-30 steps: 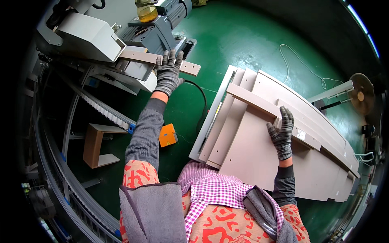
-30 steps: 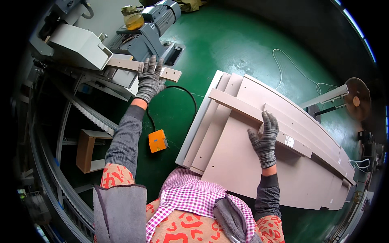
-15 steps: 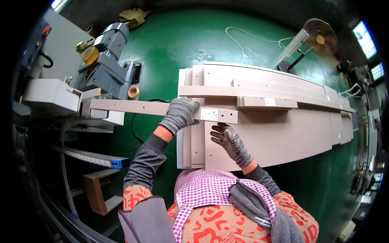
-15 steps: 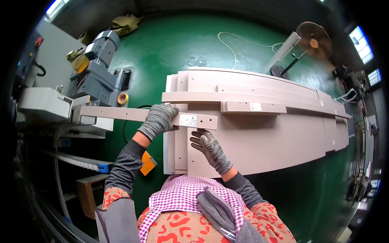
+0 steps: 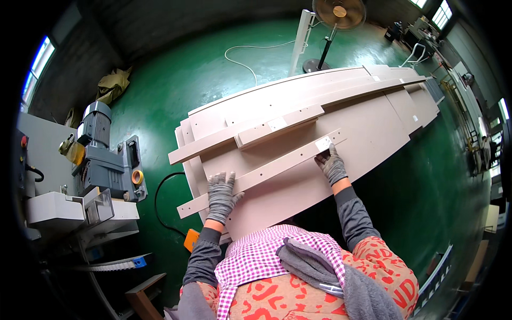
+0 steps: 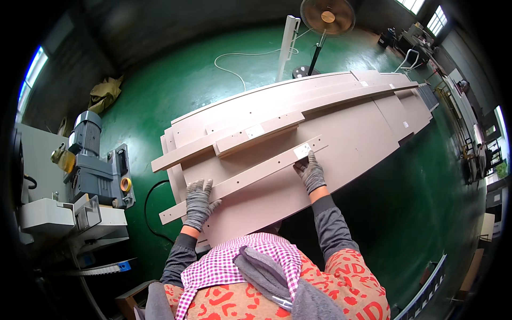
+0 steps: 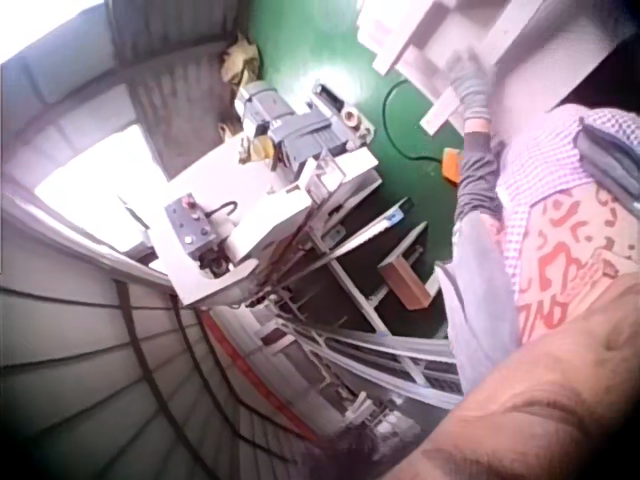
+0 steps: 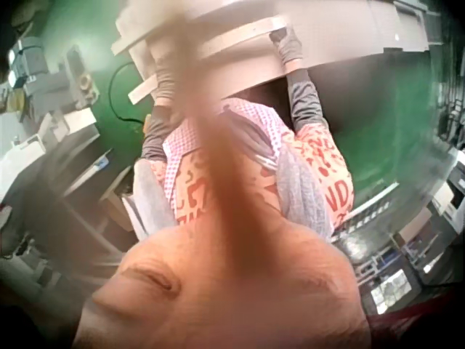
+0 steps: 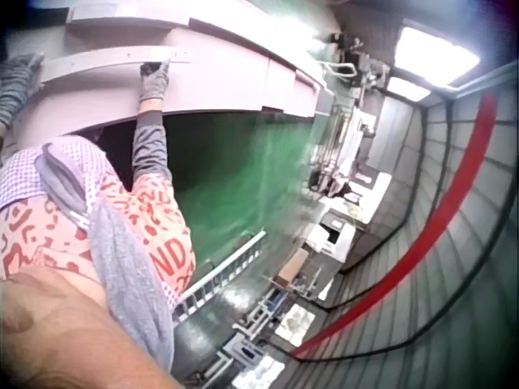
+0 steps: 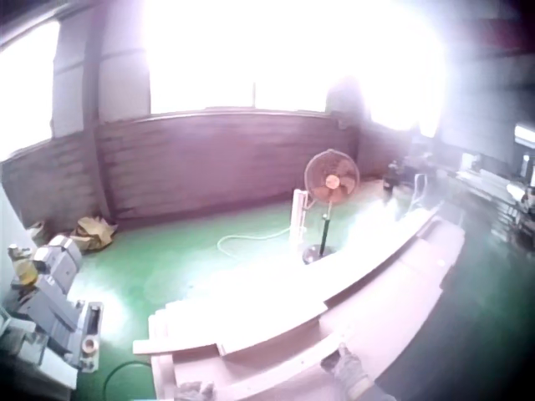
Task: The person moves long wooden planks and shorter wooden blocks by hand from a stack onto a machinery surface and a side rail.
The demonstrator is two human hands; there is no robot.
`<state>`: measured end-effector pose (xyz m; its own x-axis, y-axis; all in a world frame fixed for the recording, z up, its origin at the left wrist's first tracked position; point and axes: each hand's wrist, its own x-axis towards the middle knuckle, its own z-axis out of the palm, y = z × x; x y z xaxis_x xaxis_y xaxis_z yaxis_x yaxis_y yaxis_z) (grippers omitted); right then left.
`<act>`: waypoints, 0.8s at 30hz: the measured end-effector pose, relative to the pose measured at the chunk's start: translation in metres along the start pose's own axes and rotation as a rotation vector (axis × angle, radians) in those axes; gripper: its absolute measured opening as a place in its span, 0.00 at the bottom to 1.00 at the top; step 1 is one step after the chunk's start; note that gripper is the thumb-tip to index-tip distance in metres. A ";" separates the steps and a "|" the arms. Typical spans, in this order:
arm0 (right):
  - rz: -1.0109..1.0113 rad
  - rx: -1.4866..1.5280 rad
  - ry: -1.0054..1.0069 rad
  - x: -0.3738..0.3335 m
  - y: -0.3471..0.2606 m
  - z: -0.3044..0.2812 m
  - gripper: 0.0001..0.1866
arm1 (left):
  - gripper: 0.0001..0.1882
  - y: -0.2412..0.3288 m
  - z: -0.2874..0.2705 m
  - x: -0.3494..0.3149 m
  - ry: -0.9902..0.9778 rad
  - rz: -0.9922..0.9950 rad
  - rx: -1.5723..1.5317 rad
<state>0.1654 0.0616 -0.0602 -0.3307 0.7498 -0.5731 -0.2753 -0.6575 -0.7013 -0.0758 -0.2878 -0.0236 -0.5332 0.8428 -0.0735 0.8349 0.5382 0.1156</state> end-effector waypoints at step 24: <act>-0.852 -1.972 -0.270 -0.055 0.125 0.125 0.33 | 0.36 0.017 0.072 -0.071 0.098 -0.584 -0.288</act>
<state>0.0366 -0.0710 -0.0632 -0.7997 0.5994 -0.0352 0.5932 0.7798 -0.2000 -0.0137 -0.3386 -0.0876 -0.9086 0.4013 -0.1158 0.3420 0.8739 0.3454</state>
